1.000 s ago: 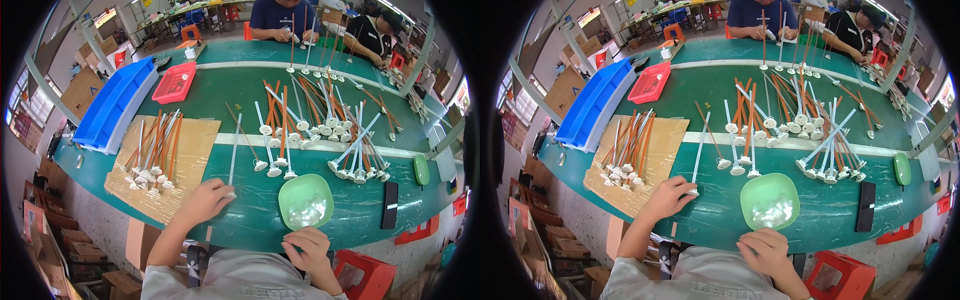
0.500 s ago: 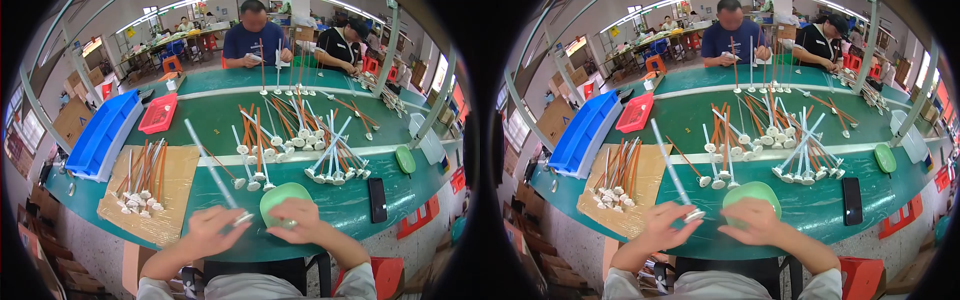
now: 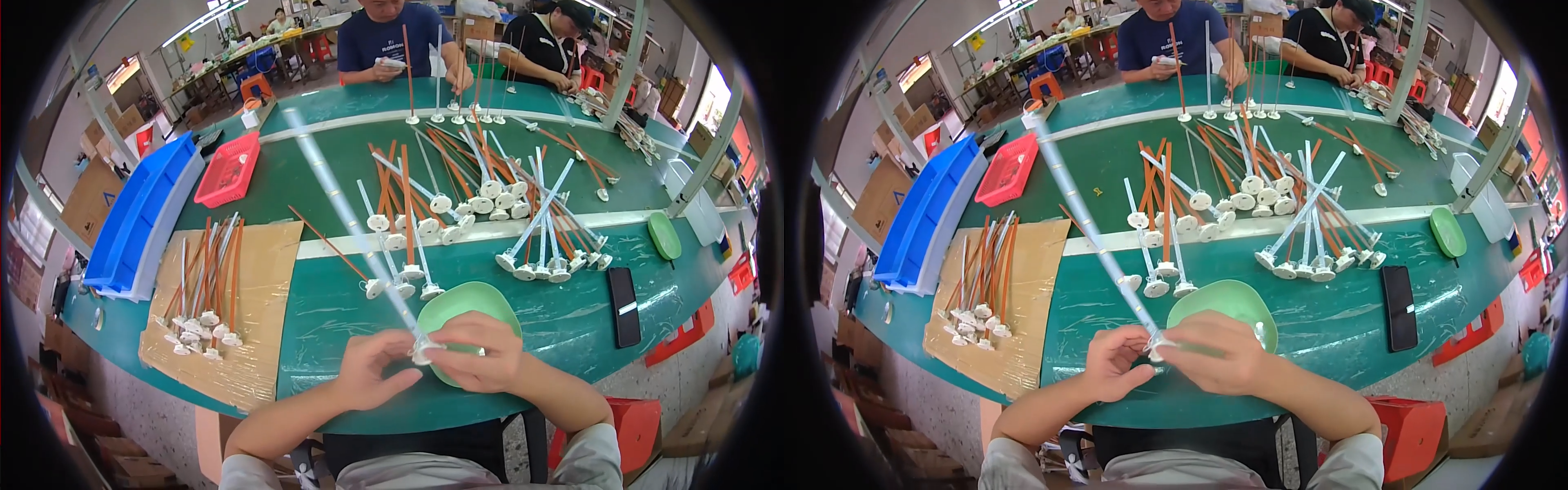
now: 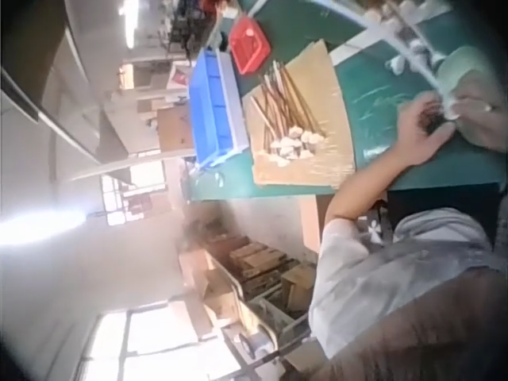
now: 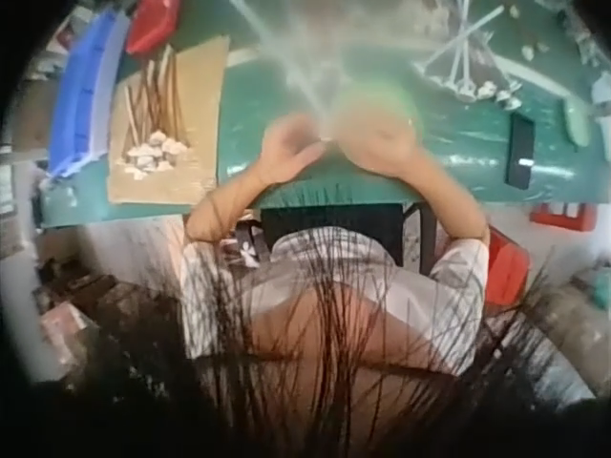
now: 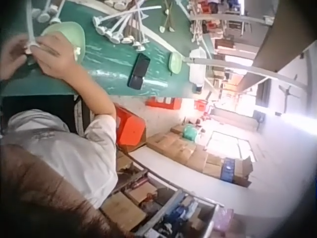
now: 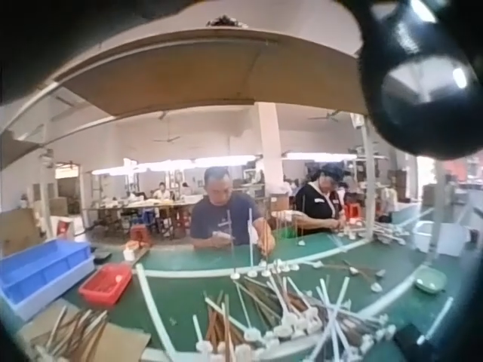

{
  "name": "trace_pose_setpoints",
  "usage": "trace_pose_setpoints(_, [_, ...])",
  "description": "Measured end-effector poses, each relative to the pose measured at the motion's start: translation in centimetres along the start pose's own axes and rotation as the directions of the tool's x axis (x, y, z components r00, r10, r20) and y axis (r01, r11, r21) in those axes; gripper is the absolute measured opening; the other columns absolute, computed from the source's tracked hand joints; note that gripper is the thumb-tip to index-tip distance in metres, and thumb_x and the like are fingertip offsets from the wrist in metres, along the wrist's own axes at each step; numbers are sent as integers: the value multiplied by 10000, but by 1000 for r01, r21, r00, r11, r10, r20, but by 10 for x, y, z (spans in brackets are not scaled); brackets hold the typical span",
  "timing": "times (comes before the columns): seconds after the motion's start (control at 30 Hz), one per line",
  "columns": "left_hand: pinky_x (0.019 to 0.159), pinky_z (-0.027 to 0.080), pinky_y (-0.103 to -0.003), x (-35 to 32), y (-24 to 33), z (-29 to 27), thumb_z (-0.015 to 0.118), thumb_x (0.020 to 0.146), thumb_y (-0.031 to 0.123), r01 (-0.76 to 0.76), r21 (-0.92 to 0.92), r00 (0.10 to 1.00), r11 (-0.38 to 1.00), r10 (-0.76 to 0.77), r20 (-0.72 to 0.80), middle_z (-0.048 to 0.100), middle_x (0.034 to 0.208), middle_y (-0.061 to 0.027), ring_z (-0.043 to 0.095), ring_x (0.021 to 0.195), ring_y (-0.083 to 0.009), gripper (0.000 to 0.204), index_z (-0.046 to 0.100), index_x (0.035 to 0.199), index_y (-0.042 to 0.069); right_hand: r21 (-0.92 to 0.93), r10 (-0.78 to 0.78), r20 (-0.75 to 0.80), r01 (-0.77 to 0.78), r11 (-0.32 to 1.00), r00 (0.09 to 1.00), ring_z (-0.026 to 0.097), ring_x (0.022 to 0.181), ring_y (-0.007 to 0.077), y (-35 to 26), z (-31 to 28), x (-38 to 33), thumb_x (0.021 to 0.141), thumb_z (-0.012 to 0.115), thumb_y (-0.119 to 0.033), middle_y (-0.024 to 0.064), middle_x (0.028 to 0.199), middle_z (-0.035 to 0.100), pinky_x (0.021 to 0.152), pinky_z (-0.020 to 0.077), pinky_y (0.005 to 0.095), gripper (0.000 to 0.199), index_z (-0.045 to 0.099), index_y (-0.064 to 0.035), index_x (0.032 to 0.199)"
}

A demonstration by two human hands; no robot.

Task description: Assembling and testing LED light strips onto circular plastic bases at a workbench.

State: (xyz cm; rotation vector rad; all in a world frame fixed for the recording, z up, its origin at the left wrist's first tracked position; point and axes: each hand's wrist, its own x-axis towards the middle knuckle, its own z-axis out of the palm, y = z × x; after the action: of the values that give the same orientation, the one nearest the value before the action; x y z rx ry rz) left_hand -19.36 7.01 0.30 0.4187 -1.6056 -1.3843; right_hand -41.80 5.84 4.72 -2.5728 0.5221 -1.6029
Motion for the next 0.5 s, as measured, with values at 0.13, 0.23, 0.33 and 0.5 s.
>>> trace_pose_setpoints(0.13, [993,494,-350,-6,-4,-3,662,892,-40,151,-84,988,985,-146,56,617,1288,-193,626,1166,-220,417,549,1291,-82,59,-19,39,17,998,999,670,770,254,-2,11,1,651,768,26,126,999,699,639,571,324,344,749,-27,990])
trace_pose_setpoints(0.23, [980,499,-344,2,-3,-6,643,907,-47,116,-277,992,954,-97,79,630,1279,-192,632,1151,-211,365,584,1267,-64,75,-46,62,42,996,997,659,748,247,5,14,3,632,774,27,118,994,695,624,569,317,345,742,-19,973])
trace_pose_setpoints(0.33, [985,497,-355,-5,-7,-13,661,907,-25,220,-113,975,969,-221,3,633,1281,-192,633,1150,-212,395,578,1291,-62,83,-76,72,70,994,994,651,728,241,5,18,3,615,767,48,113,976,690,598,560,303,346,729,1,956])
trace_pose_setpoints(0.5, [992,509,-389,3,-1,-22,704,914,97,212,-183,977,960,-202,72,635,1262,-203,642,1149,-252,488,532,1318,-114,67,-30,45,26,997,999,668,748,255,6,22,-4,654,772,64,135,959,702,606,564,314,330,716,43,979])
